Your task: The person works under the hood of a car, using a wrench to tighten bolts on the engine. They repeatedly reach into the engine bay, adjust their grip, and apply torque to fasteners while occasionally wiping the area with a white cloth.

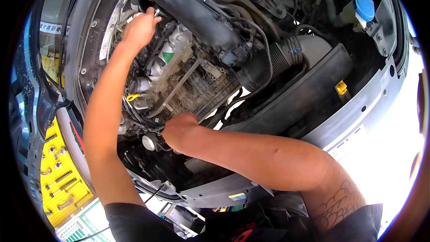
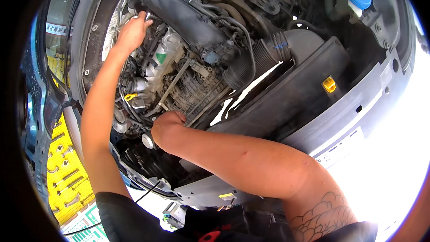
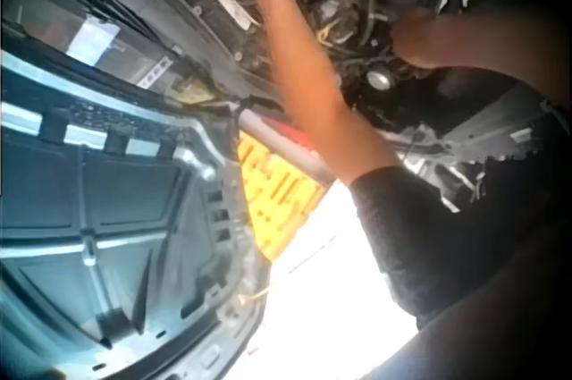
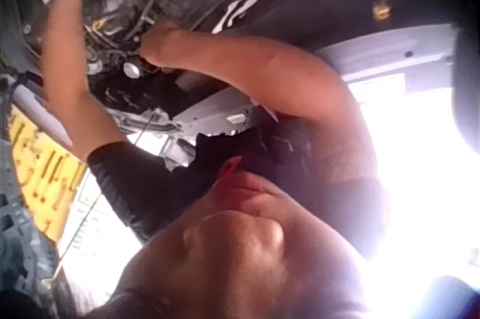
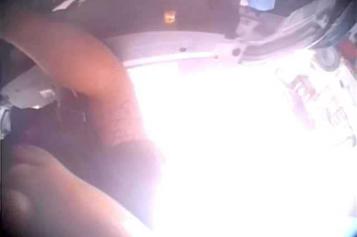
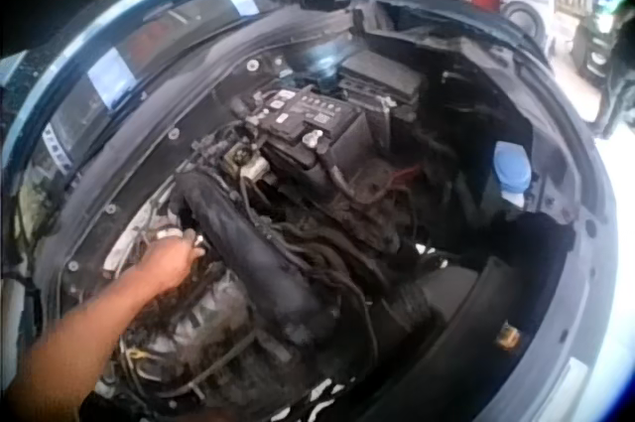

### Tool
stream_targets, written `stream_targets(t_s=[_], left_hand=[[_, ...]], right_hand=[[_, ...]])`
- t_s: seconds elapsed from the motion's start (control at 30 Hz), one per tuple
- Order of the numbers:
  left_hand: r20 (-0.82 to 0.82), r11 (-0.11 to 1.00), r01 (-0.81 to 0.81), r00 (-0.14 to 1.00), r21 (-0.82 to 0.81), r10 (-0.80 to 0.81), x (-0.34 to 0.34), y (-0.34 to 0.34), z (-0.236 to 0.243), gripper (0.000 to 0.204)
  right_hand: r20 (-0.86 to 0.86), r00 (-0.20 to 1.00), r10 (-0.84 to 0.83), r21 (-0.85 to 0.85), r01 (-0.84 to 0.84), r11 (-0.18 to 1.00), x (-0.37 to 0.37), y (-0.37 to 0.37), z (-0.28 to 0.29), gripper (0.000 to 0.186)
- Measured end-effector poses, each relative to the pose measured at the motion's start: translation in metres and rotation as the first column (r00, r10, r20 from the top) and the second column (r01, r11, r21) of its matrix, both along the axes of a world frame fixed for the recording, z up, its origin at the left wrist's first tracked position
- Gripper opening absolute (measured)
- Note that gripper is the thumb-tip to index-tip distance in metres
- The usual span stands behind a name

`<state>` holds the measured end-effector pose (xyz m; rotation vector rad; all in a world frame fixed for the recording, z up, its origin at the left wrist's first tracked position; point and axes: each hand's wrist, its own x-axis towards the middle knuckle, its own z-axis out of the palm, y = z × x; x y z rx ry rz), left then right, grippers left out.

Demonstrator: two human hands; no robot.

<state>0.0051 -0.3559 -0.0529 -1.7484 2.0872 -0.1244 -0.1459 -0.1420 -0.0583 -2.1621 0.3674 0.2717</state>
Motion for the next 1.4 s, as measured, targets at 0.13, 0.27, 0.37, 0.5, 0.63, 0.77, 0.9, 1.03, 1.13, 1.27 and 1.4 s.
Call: stream_targets(t_s=[0.13,0.27,0.37,0.5,0.63,0.77,0.9,1.03,1.13,1.27,1.4], left_hand=[[-0.300,0.967,-0.243,0.930,-0.071,0.212,0.007,0.006,-0.022,0.045],[-0.677,0.744,-0.637,0.458,0.203,0.576,-0.030,0.012,-0.023,0.048],[-0.512,0.834,-0.545,0.741,-0.081,0.435,-0.015,0.001,-0.028,0.047],[-0.341,0.856,-0.440,0.875,-0.270,0.343,-0.024,0.014,-0.031,0.049],[-0.236,0.875,-0.332,0.936,-0.353,0.260,-0.019,0.015,-0.036,0.050],[-0.163,0.883,-0.132,0.984,-0.450,0.064,0.007,0.012,-0.048,0.044],[-0.177,0.856,0.018,0.976,-0.516,-0.127,0.030,0.009,-0.056,0.036],[-0.213,0.890,-0.045,0.975,-0.453,-0.059,0.028,0.013,-0.051,0.039],[-0.223,0.927,-0.271,0.951,-0.260,0.215,-0.021,0.009,-0.029,0.041],[-0.278,0.888,-0.438,0.878,-0.139,0.390,-0.060,0.010,-0.011,0.047],[-0.267,0.841,-0.516,0.844,-0.162,0.466,-0.056,0.007,-0.011,0.047]], right_hand=[[-0.040,0.999,0.025,-0.022,-0.026,0.999,-0.004,-0.003,0.010,0.020],[-0.025,0.999,0.047,-0.015,-0.047,0.999,-0.001,-0.003,0.003,0.024],[-0.033,0.999,0.043,0.005,-0.042,0.999,0.007,0.000,-0.002,0.035],[-0.006,0.999,0.048,0.009,-0.048,0.999,0.001,-0.004,-0.002,0.023],[0.049,0.999,-0.004,0.021,0.003,1.000,-0.004,-0.006,0.002,0.017],[0.063,0.998,0.000,0.043,-0.003,0.999,-0.003,-0.005,0.000,0.015],[0.123,0.992,-0.033,0.044,0.028,0.999,0.000,0.002,-0.001,0.015],[0.211,0.975,-0.070,0.070,0.056,0.996,0.001,0.000,-0.006,0.015],[0.207,0.974,-0.089,0.059,0.078,0.995,-0.001,-0.005,-0.008,0.014],[0.238,0.965,-0.111,0.050,0.102,0.993,-0.005,-0.003,-0.004,0.014],[0.201,0.976,-0.084,0.035,0.079,0.996,-0.004,0.003,-0.004,0.015]])
